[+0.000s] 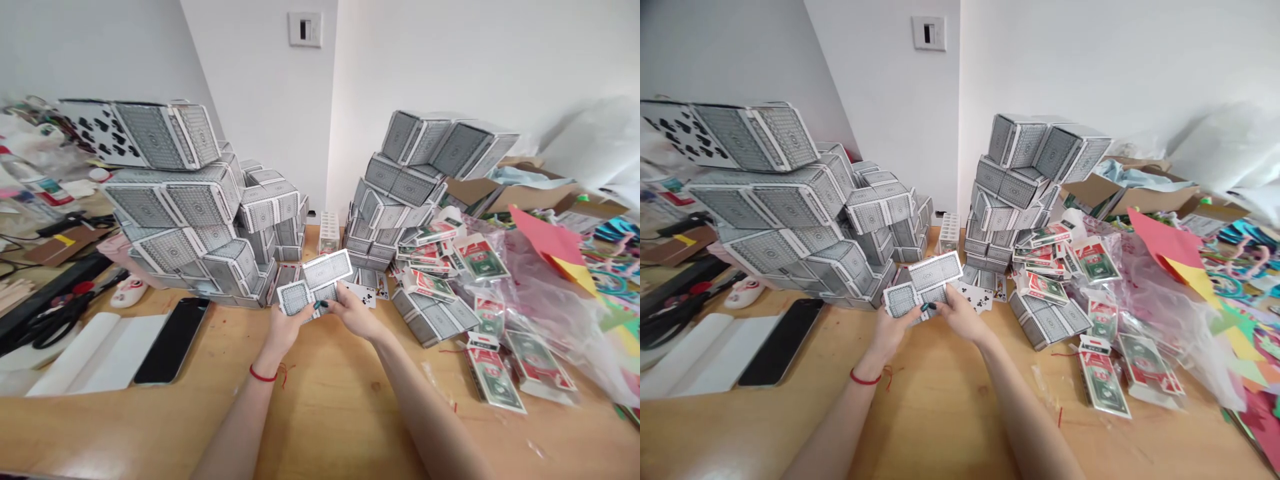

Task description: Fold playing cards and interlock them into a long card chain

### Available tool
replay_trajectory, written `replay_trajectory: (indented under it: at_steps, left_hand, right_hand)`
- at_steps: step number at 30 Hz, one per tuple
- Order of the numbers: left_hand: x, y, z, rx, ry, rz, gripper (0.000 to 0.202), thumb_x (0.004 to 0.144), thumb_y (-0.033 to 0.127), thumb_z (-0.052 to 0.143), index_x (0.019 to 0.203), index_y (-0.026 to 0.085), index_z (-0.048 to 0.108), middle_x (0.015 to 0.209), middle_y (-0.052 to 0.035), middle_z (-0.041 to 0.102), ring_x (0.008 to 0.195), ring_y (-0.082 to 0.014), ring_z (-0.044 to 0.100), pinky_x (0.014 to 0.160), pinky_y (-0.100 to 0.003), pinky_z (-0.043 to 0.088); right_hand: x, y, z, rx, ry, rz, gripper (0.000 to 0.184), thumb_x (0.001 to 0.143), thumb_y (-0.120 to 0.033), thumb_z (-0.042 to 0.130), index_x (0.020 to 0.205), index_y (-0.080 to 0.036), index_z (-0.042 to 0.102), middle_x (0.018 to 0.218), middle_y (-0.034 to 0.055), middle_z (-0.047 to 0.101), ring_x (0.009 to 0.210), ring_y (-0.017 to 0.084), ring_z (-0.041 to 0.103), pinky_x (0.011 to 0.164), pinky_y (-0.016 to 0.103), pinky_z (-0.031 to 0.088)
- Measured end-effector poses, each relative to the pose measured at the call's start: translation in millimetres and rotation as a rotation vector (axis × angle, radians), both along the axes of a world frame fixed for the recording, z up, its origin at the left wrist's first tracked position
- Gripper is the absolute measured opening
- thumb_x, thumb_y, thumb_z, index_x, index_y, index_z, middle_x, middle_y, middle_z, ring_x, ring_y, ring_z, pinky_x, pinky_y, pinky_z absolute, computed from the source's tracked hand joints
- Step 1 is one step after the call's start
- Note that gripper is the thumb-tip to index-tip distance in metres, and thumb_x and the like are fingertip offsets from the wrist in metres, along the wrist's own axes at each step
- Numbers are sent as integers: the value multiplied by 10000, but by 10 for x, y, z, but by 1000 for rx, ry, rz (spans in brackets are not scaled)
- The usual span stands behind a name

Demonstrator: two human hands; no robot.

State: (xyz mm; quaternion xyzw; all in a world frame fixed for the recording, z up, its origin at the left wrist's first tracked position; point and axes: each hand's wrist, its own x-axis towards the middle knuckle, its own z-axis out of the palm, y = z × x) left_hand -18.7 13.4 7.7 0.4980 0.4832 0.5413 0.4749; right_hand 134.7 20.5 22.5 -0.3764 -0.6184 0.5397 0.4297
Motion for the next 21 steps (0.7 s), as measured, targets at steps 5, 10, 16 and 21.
replay_trajectory:
  at_steps: [5,10,16,21]
  left_hand:
    - [-73,-27,68,489,441,92,82,665,244,647,743,231,668,901,-37,620,1053,-223,470,948,-418,334]
    - [-128,-83,87,729,728,104,139,663,242,660,782,311,685,1209,-24,442,1198,-273,258,983,-481,237]
    - [-102,-92,123,639,635,10,366,643,315,670,1004,281,620,1339,-55,276,1214,-311,272,1000,-480,215]
    - [-121,38,73,27,-43,-70,553,725,411,537,1228,207,429,1165,-115,518,970,-213,548,821,-342,434]
  right_hand:
    - [153,88,-22,-126,86,-124,338,677,-273,603,1005,-221,538,1081,49,564,982,209,519,758,338,464]
    - [375,129,-103,-575,183,10,358,746,-475,495,803,-146,625,731,77,648,603,166,590,544,281,459]
    - [508,98,-41,-549,152,136,289,633,-332,671,854,-152,625,699,34,644,594,130,582,522,221,427]
    - [544,109,-68,-522,195,69,335,616,-323,690,882,-135,614,700,36,642,608,125,594,559,231,444]
